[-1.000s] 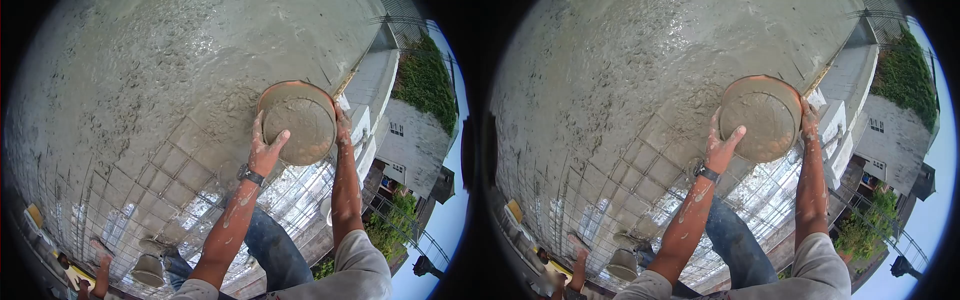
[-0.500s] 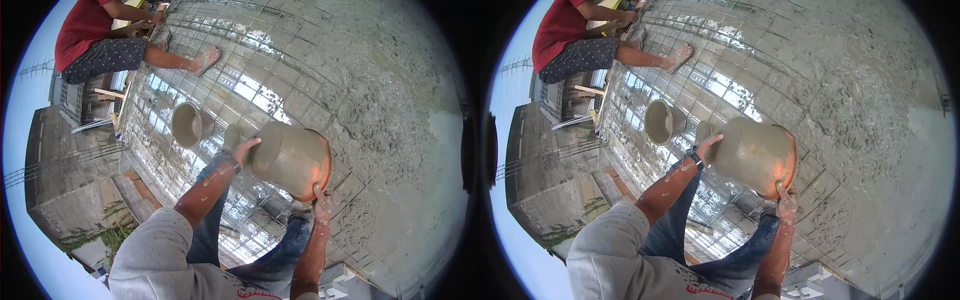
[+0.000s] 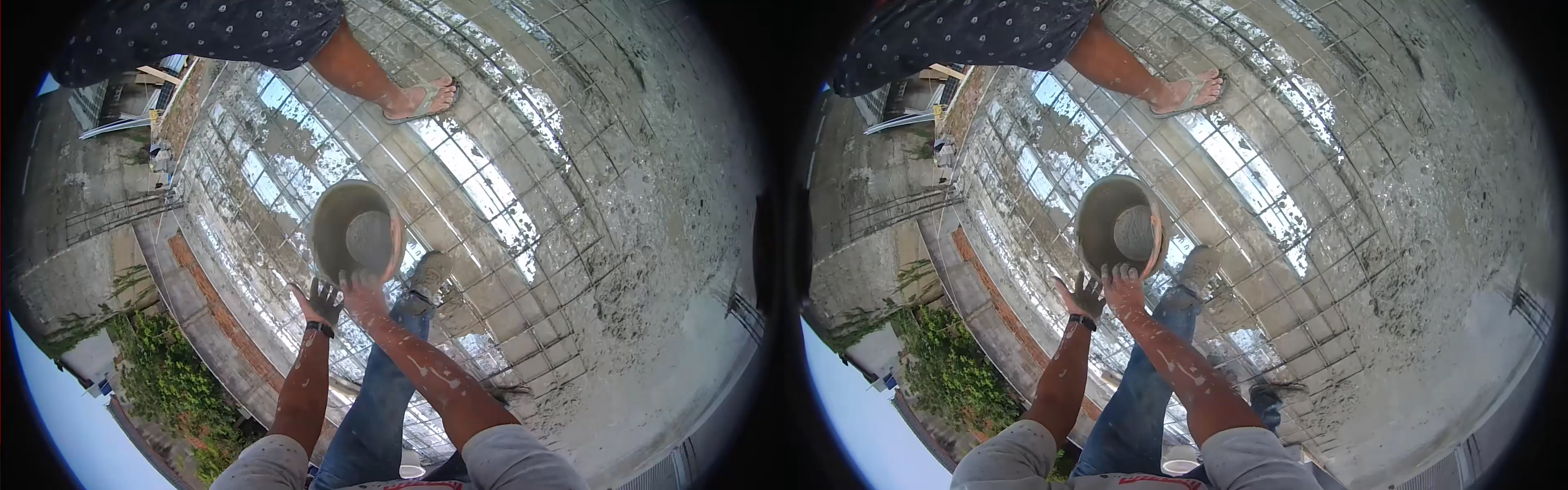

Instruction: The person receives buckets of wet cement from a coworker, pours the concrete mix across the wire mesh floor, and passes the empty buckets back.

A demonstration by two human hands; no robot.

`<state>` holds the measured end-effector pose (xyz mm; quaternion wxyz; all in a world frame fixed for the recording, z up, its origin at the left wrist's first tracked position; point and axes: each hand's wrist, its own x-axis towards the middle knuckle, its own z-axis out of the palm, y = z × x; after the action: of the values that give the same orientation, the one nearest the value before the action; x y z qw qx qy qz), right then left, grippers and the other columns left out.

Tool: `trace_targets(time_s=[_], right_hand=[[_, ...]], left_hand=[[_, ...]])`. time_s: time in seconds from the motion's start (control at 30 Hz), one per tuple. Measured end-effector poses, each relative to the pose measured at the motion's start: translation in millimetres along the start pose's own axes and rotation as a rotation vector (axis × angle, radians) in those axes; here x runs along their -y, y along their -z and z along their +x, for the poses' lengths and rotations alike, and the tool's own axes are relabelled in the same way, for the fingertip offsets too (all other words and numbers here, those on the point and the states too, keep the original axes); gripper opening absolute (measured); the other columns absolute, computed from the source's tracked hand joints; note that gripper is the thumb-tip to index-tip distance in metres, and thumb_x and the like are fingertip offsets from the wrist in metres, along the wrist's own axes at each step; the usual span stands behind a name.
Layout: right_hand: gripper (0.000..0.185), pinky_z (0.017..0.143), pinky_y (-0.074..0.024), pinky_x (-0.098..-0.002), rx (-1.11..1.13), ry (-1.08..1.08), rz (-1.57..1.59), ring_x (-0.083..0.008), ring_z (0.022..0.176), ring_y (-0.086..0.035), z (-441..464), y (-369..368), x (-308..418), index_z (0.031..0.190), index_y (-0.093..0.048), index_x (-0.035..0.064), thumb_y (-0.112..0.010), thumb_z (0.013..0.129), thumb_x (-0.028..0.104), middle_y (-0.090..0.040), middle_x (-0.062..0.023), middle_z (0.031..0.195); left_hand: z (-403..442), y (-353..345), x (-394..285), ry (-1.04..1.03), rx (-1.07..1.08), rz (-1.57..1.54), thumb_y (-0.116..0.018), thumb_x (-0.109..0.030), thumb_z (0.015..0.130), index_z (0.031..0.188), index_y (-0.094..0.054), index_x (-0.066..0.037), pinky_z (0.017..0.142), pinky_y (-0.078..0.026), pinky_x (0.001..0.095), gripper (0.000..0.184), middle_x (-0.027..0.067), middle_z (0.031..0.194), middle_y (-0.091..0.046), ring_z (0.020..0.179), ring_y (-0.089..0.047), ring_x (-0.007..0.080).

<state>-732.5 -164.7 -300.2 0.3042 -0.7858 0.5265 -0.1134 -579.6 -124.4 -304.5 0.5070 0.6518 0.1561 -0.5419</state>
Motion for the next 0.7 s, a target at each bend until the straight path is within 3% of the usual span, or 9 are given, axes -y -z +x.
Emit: trace_targets(time_s=[0.1, 0.17, 0.27, 0.4, 0.47, 0.5, 0.57, 0.63, 0.7], right_hand=[[0.041, 0.104, -0.0333, -0.0515, 0.000, 0.230, 0.194, -0.0346, 0.125, -0.044, -36, -1, 2, 0.123, -0.052, 0.0053, -0.053, 0.085, 0.020, -0.052, -0.0170, 0.125], [0.046, 0.107, -0.0304, -0.0501, 0.086, 0.195, 0.195, -0.0379, 0.127, -0.041, -85, 2, -18, 0.124, -0.051, 0.0071, -0.057, 0.083, 0.027, -0.051, -0.0182, 0.124], [0.053, 0.105, -0.0344, -0.0521, 0.403, -0.252, 0.233, -0.0383, 0.130, -0.038, -147, 72, -74, 0.129, -0.048, 0.0089, -0.058, 0.084, 0.035, -0.042, -0.0214, 0.135], [0.056, 0.097, -0.0420, -0.0478, 0.131, -1.089, 0.277, -0.0387, 0.118, -0.048, -262, 102, -215, 0.123, -0.051, 0.0054, -0.061, 0.083, 0.044, -0.053, -0.0213, 0.121], [0.053, 0.092, -0.0461, -0.0443, -0.037, -1.353, 0.498, -0.0364, 0.106, -0.058, -329, 130, -276, 0.119, -0.055, 0.0051, -0.062, 0.084, 0.044, -0.061, -0.0220, 0.109], [0.051, 0.090, -0.0470, -0.0438, -0.099, -1.347, 0.473, -0.0362, 0.103, -0.059, -367, 133, -294, 0.118, -0.056, 0.0050, -0.062, 0.084, 0.043, -0.062, -0.0220, 0.106], [0.049, 0.087, -0.0488, -0.0428, -0.214, -1.293, 0.426, -0.0357, 0.096, -0.062, -432, 129, -335, 0.114, -0.058, 0.0047, -0.062, 0.084, 0.043, -0.065, -0.0220, 0.101], [0.045, 0.085, -0.0492, -0.0399, -0.320, -1.205, 0.549, -0.0315, 0.095, -0.064, -501, 138, -351, 0.112, -0.060, 0.0055, -0.065, 0.084, 0.040, -0.065, -0.0192, 0.102], [0.042, 0.083, -0.0494, -0.0379, -0.585, -1.147, 0.957, -0.0292, 0.094, -0.064, -587, 117, -384, 0.111, -0.062, 0.0058, -0.066, 0.084, 0.037, -0.066, -0.0175, 0.100]], left_hand=[[27, 16, 14, 0.012, -0.099, 0.112, -0.051, -0.081, 0.070, 0.150, -0.017, -0.020, 0.107, -0.027, 0.0543, 0.106, 0.0124, 0.152, -0.021, 0.137, -0.026, 0.0337], [25, 22, 26, 0.058, -0.128, 0.355, -0.054, -0.078, 0.071, 0.150, -0.016, -0.021, 0.105, -0.029, 0.0535, 0.104, 0.0127, 0.151, -0.021, 0.136, -0.027, 0.0349], [13, 13, 35, 0.115, -0.205, 0.513, -0.056, -0.069, 0.078, 0.148, -0.022, -0.023, 0.102, -0.028, 0.0535, 0.091, 0.0113, 0.151, -0.022, 0.135, -0.028, 0.0334], [6, 2, 50, 0.045, -0.302, 0.759, -0.059, -0.075, 0.070, 0.145, -0.026, -0.022, 0.093, -0.037, 0.0499, 0.097, 0.0074, 0.148, -0.028, 0.130, -0.034, 0.0295], [-37, -39, 67, -0.201, -0.363, 1.077, -0.056, -0.079, 0.068, 0.133, -0.046, 0.004, 0.097, -0.038, 0.0459, 0.106, 0.0215, 0.137, -0.045, 0.122, -0.045, 0.0316], [-58, -55, 81, -0.359, -0.400, 1.247, -0.053, -0.078, 0.072, 0.124, -0.050, 0.013, 0.100, -0.036, 0.0433, 0.105, 0.0270, 0.132, -0.048, 0.120, -0.047, 0.0358], [-136, -99, 116, -0.410, -0.162, 1.430, -0.054, -0.073, 0.077, 0.125, -0.050, 0.011, 0.104, -0.033, 0.0421, 0.097, 0.0274, 0.135, -0.046, 0.123, -0.045, 0.0359], [-154, -92, 165, -0.696, 0.014, 1.715, -0.051, -0.068, 0.082, 0.123, -0.054, 0.007, 0.100, -0.035, 0.0411, 0.086, 0.0261, 0.133, -0.048, 0.122, -0.044, 0.0384], [-228, -105, 243, -0.797, 0.245, 1.664, -0.065, -0.048, 0.082, 0.142, -0.025, 0.007, 0.111, -0.025, 0.0383, 0.091, 0.0252, 0.147, -0.029, 0.136, -0.029, 0.0361]])
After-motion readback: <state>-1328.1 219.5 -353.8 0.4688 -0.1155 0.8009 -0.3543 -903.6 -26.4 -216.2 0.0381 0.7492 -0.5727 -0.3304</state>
